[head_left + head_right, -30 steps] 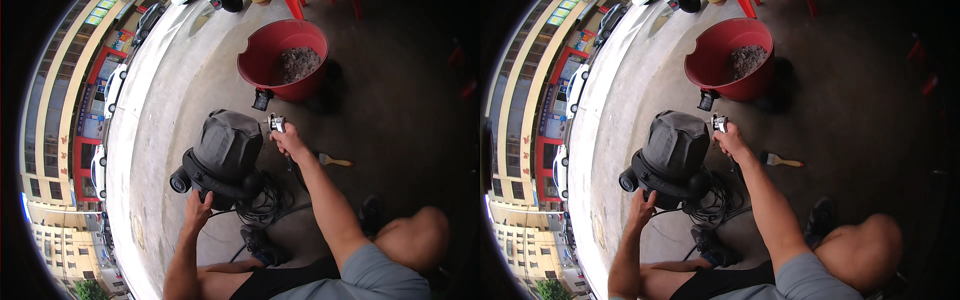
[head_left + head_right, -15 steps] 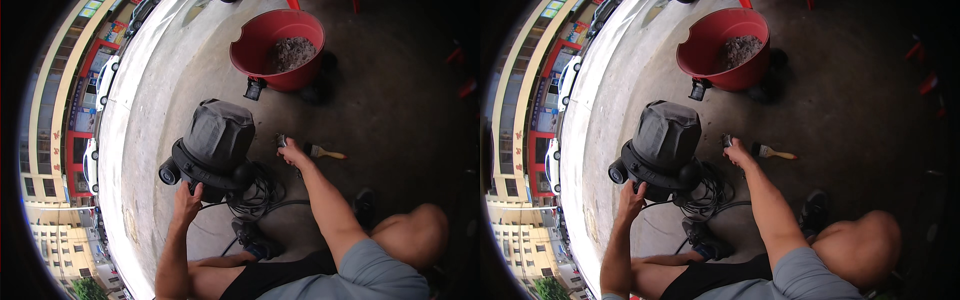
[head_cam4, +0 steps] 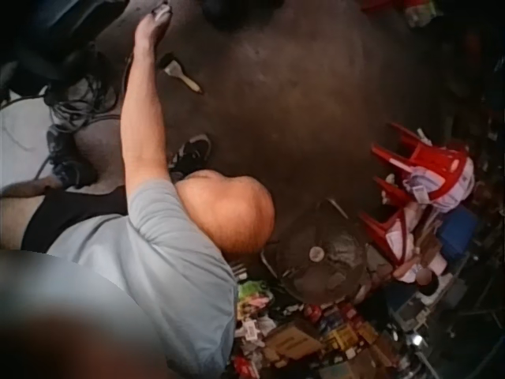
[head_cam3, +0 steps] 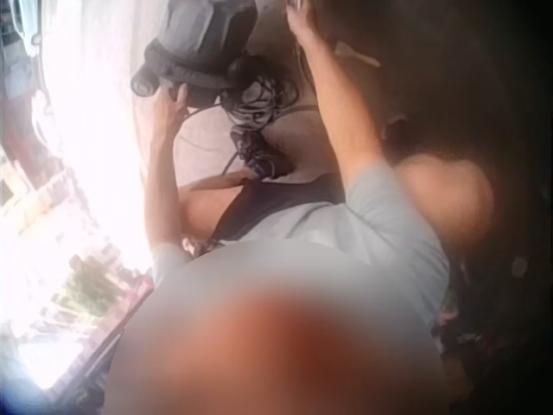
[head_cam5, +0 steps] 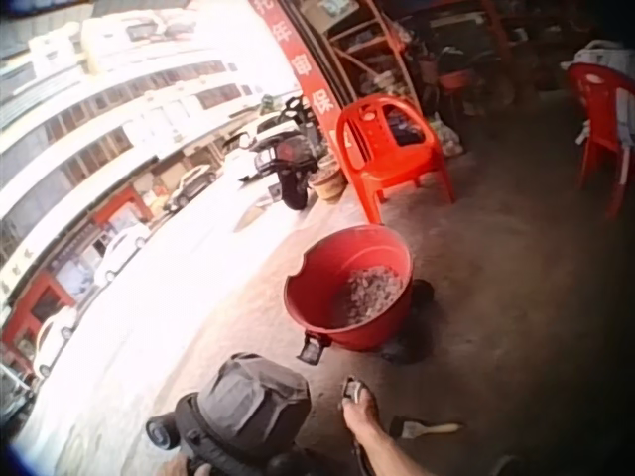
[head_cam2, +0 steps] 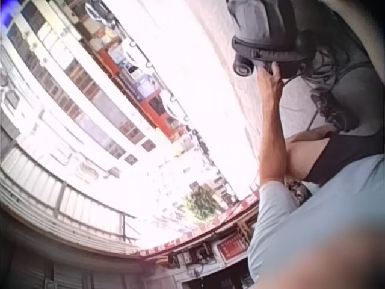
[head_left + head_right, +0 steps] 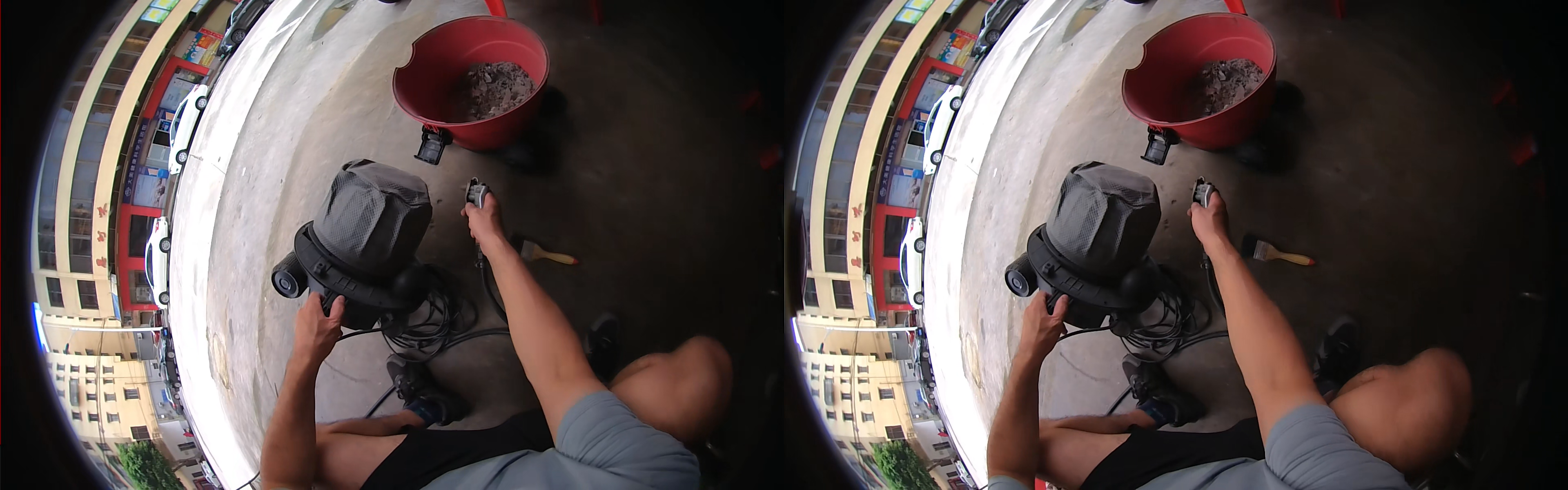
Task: Cleaning a vacuum cleaner with an air blow gun and a brush.
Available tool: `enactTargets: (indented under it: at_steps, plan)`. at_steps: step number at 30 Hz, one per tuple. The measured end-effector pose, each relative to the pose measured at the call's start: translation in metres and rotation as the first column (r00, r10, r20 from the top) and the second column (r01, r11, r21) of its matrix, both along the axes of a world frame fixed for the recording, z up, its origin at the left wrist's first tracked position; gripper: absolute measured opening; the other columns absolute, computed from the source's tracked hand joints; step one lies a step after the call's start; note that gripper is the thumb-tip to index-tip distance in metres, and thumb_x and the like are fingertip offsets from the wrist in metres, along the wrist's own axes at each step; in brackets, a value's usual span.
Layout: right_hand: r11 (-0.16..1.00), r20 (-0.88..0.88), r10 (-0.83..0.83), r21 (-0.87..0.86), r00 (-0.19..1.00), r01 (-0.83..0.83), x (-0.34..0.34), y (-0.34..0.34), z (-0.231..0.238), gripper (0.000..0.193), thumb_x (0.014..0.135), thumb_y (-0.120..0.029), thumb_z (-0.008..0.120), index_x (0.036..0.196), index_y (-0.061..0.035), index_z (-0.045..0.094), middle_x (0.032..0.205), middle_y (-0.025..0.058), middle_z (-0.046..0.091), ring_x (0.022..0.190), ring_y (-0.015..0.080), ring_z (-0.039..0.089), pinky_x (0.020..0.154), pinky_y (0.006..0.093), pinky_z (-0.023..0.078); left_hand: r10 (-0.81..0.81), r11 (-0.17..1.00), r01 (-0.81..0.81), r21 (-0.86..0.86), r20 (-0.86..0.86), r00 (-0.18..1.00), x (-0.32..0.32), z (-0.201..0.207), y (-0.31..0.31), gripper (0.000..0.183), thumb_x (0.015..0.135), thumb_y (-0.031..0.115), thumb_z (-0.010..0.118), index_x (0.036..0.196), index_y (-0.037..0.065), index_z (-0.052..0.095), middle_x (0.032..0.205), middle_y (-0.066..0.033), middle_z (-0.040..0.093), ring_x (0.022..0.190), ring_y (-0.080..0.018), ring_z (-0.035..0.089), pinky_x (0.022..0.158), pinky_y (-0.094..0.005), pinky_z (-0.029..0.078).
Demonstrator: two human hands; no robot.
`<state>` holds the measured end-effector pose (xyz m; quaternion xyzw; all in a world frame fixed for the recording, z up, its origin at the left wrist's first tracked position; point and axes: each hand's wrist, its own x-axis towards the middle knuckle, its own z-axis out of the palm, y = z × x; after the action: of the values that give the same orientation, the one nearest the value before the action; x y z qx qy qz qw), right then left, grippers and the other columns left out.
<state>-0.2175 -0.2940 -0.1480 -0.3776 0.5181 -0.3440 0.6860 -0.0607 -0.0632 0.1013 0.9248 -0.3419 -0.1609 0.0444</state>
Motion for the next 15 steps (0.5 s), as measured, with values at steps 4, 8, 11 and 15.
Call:
enactTargets:
  at_steps: [4,8,11,15]
  plan:
    - [0.843,0.366,0.482,0.054,0.796,-0.535,-0.037,0.007,0.08,0.013,0.09,-0.01,0.056,0.101,-0.0065,0.053,0.069,0.0,0.057,0.043,0.0065,0.041,0.036,0.0261,0.03,-0.025,1.0,0.025,0.0,0.002,1.0,0.01,-0.004,0.005,0.046,0.092,0.038,0.063,0.098,-0.006,0.057,0.078,-0.0255,0.067,0.075,-0.0409,0.068,0.069,-0.0455,0.051]
    - [0.909,0.408,0.384,-0.01,0.828,-0.416,-0.03,-0.001,0.087,0.007,0.086,-0.011,0.057,0.09,-0.0055,0.058,0.065,0.0003,0.058,0.045,0.0064,0.046,0.037,0.0247,0.032,-0.031,0.999,0.03,-0.017,-0.026,0.999,0.014,-0.008,0.006,0.046,0.092,0.039,0.064,0.099,-0.006,0.058,0.084,-0.0284,0.067,0.084,-0.0458,0.066,0.074,-0.0473,0.051]
    - [0.938,0.1,0.343,0.017,0.934,-0.347,-0.021,0.003,0.085,0.012,0.082,-0.007,0.056,0.093,-0.0047,0.059,0.065,0.0022,0.058,0.041,0.0084,0.045,0.033,0.028,0.031,-0.051,0.999,0.051,0.009,0.029,0.998,0.014,-0.011,0.01,0.046,0.092,0.038,0.064,0.099,-0.006,0.058,0.085,-0.0287,0.067,0.084,-0.0456,0.066,0.074,-0.0477,0.051]
    - [0.969,0.305,0.246,-0.074,0.92,-0.235,0.0,0.003,0.11,0.02,0.081,-0.008,0.056,0.101,-0.0052,0.058,0.068,0.0042,0.06,0.04,0.0096,0.044,0.032,0.0294,0.032,-0.018,1.0,0.018,-0.006,0.0,1.0,0.009,-0.005,0.007,0.045,0.092,0.038,0.064,0.1,-0.006,0.058,0.086,-0.029,0.067,0.085,-0.0456,0.066,0.075,-0.0482,0.051]
